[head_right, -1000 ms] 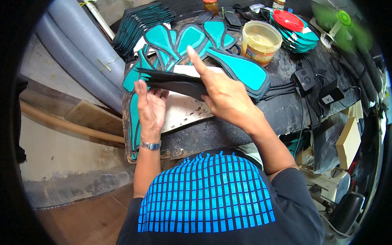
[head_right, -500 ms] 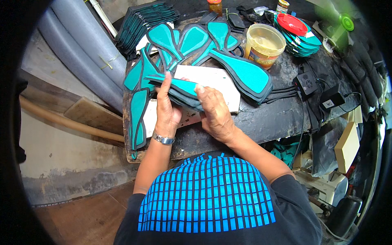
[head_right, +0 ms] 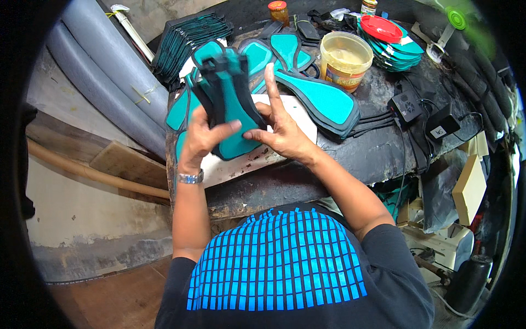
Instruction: The person applies adhesive from a tub to teal insole-like parts and presses them onto black foam pieces. They repeatedly pick up parts, apply glue, align edges, and press the pieces together on a cluttered workbench.
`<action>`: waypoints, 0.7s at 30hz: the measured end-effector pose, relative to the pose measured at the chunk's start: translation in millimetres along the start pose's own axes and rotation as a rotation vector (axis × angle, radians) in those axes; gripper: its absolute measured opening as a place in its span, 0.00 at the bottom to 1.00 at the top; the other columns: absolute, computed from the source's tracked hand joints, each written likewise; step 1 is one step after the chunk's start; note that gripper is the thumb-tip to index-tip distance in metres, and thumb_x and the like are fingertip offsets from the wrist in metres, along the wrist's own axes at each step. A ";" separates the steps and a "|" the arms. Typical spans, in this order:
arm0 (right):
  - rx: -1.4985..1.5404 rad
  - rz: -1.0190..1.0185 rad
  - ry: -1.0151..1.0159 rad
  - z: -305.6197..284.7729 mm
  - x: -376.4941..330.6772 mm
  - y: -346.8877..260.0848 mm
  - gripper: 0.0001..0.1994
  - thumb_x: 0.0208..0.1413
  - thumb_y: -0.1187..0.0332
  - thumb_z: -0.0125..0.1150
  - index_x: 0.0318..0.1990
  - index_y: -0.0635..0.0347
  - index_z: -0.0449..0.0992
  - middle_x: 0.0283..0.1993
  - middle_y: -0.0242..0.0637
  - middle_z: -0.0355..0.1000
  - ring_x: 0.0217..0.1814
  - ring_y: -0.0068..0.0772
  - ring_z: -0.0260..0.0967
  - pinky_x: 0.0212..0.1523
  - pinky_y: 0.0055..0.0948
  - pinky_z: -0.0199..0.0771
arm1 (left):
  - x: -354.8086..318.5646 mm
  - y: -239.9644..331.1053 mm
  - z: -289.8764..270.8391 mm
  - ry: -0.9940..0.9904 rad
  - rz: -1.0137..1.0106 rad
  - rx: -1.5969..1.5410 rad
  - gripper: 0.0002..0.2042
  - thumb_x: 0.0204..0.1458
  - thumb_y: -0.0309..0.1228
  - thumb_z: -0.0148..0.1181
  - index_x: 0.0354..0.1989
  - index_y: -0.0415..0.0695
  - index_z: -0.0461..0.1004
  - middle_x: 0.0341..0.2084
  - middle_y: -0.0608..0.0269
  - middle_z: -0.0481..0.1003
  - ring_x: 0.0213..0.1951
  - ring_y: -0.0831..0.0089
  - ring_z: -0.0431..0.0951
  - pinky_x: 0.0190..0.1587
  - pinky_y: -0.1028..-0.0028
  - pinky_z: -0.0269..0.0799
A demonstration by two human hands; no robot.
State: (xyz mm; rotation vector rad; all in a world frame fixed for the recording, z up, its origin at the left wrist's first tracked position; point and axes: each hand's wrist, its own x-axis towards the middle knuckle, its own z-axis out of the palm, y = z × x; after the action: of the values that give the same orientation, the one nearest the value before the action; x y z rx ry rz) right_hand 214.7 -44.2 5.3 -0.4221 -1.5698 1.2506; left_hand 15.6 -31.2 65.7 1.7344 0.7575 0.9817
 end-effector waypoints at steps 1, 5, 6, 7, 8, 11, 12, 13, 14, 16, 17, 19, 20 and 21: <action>-0.055 0.013 0.095 1.6 -1.2 1.3 0.60 0.54 0.83 0.62 0.73 0.42 0.12 0.65 0.48 0.65 0.62 0.36 0.67 0.62 0.34 0.64 | -1.9 -3.3 -2.5 0.112 0.087 0.049 0.37 0.48 0.30 0.69 0.67 0.35 0.59 0.56 0.49 0.71 0.57 0.63 0.72 0.63 0.66 0.64; -0.335 -0.055 0.218 3.3 -3.5 6.4 0.59 0.51 0.84 0.61 0.73 0.49 0.14 0.63 0.48 0.63 0.57 0.40 0.69 0.66 0.35 0.62 | -10.9 -31.3 7.2 0.170 0.075 -0.045 0.42 0.52 0.37 0.70 0.72 0.41 0.51 0.58 0.46 0.67 0.60 0.60 0.69 0.63 0.64 0.64; -0.410 -0.044 0.207 5.3 -3.4 7.7 0.58 0.51 0.85 0.59 0.73 0.50 0.14 0.63 0.49 0.63 0.58 0.41 0.69 0.66 0.36 0.61 | -17.6 -38.8 13.8 0.192 -0.058 0.431 0.47 0.51 0.38 0.70 0.74 0.42 0.45 0.61 0.44 0.63 0.64 0.58 0.63 0.66 0.62 0.59; -0.476 0.023 0.179 4.6 -1.7 8.6 0.57 0.50 0.85 0.58 0.73 0.52 0.14 0.62 0.51 0.63 0.60 0.43 0.67 0.66 0.36 0.61 | -17.6 -47.3 21.2 0.161 0.076 0.390 0.48 0.51 0.40 0.70 0.74 0.42 0.43 0.64 0.41 0.59 0.66 0.55 0.59 0.68 0.60 0.55; -0.443 0.076 0.198 6.3 -1.1 9.6 0.57 0.49 0.86 0.56 0.73 0.53 0.14 0.62 0.53 0.63 0.62 0.44 0.66 0.66 0.37 0.61 | -20.6 -53.1 25.3 0.225 0.116 0.291 0.48 0.52 0.41 0.69 0.74 0.40 0.42 0.66 0.41 0.57 0.68 0.54 0.58 0.69 0.60 0.53; -0.416 -0.024 0.194 5.8 2.5 10.4 0.57 0.48 0.84 0.57 0.73 0.55 0.15 0.69 0.52 0.46 0.68 0.45 0.57 0.69 0.38 0.55 | -20.7 -62.2 30.1 0.273 0.060 0.194 0.47 0.55 0.42 0.65 0.74 0.37 0.39 0.70 0.40 0.51 0.70 0.52 0.54 0.71 0.60 0.49; -0.407 -0.020 0.195 5.4 2.9 10.5 0.57 0.48 0.83 0.58 0.73 0.56 0.16 0.74 0.50 0.30 0.72 0.46 0.50 0.71 0.38 0.50 | -21.0 -61.7 29.6 0.279 0.108 0.205 0.48 0.56 0.42 0.64 0.74 0.35 0.37 0.71 0.39 0.49 0.72 0.51 0.51 0.71 0.60 0.48; -0.399 -0.016 0.196 4.5 3.3 10.4 0.57 0.48 0.82 0.58 0.73 0.56 0.16 0.79 0.48 0.15 0.76 0.46 0.42 0.74 0.39 0.45 | -20.2 -59.9 27.3 0.270 0.072 0.238 0.48 0.56 0.42 0.64 0.74 0.36 0.36 0.71 0.38 0.48 0.72 0.51 0.51 0.71 0.59 0.48; -0.376 0.014 0.175 2.7 3.6 10.2 0.57 0.49 0.80 0.59 0.73 0.57 0.17 0.79 0.48 0.12 0.78 0.47 0.35 0.75 0.40 0.41 | -19.3 -57.4 25.5 0.262 0.038 0.273 0.48 0.56 0.41 0.64 0.74 0.37 0.35 0.71 0.38 0.48 0.72 0.50 0.50 0.71 0.59 0.48; -0.418 -0.015 0.162 -0.3 4.4 11.0 0.57 0.49 0.76 0.63 0.74 0.58 0.19 0.78 0.54 0.16 0.77 0.53 0.41 0.75 0.45 0.42 | -17.0 -52.7 22.8 0.204 0.118 0.353 0.49 0.56 0.40 0.63 0.74 0.39 0.31 0.72 0.37 0.44 0.73 0.49 0.47 0.72 0.58 0.46; -0.564 0.007 0.177 -1.3 4.7 11.9 0.57 0.50 0.74 0.65 0.74 0.58 0.20 0.78 0.57 0.17 0.77 0.56 0.44 0.75 0.47 0.43 | -16.4 -51.1 23.3 0.210 0.132 0.464 0.50 0.56 0.38 0.63 0.75 0.42 0.29 0.73 0.37 0.41 0.74 0.50 0.45 0.72 0.59 0.44; -0.572 -0.042 0.172 -1.6 5.1 13.9 0.56 0.51 0.73 0.64 0.74 0.59 0.20 0.78 0.55 0.13 0.81 0.54 0.29 0.77 0.46 0.35 | -15.7 -48.9 22.7 0.172 0.068 0.326 0.51 0.55 0.35 0.64 0.75 0.43 0.27 0.74 0.39 0.37 0.74 0.50 0.42 0.73 0.60 0.43; -0.571 -0.017 0.183 0.7 4.6 14.7 0.55 0.53 0.74 0.63 0.74 0.59 0.19 0.78 0.53 0.13 0.81 0.52 0.21 0.77 0.47 0.34 | -14.6 -48.9 24.2 0.204 0.092 0.298 0.49 0.54 0.34 0.65 0.75 0.39 0.34 0.72 0.39 0.46 0.72 0.52 0.50 0.71 0.61 0.49; -0.565 -0.076 0.180 2.0 4.1 14.3 0.55 0.53 0.74 0.62 0.74 0.59 0.19 0.78 0.52 0.12 0.81 0.52 0.22 0.77 0.46 0.34 | -14.4 -48.4 24.0 0.234 0.074 0.248 0.46 0.54 0.34 0.65 0.74 0.37 0.38 0.70 0.40 0.51 0.70 0.53 0.54 0.70 0.62 0.52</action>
State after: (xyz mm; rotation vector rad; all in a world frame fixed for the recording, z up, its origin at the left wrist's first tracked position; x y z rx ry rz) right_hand 206.9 -36.4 -5.0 -0.7996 -1.7501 0.6726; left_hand 27.1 -37.3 11.3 1.8904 1.0061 1.1974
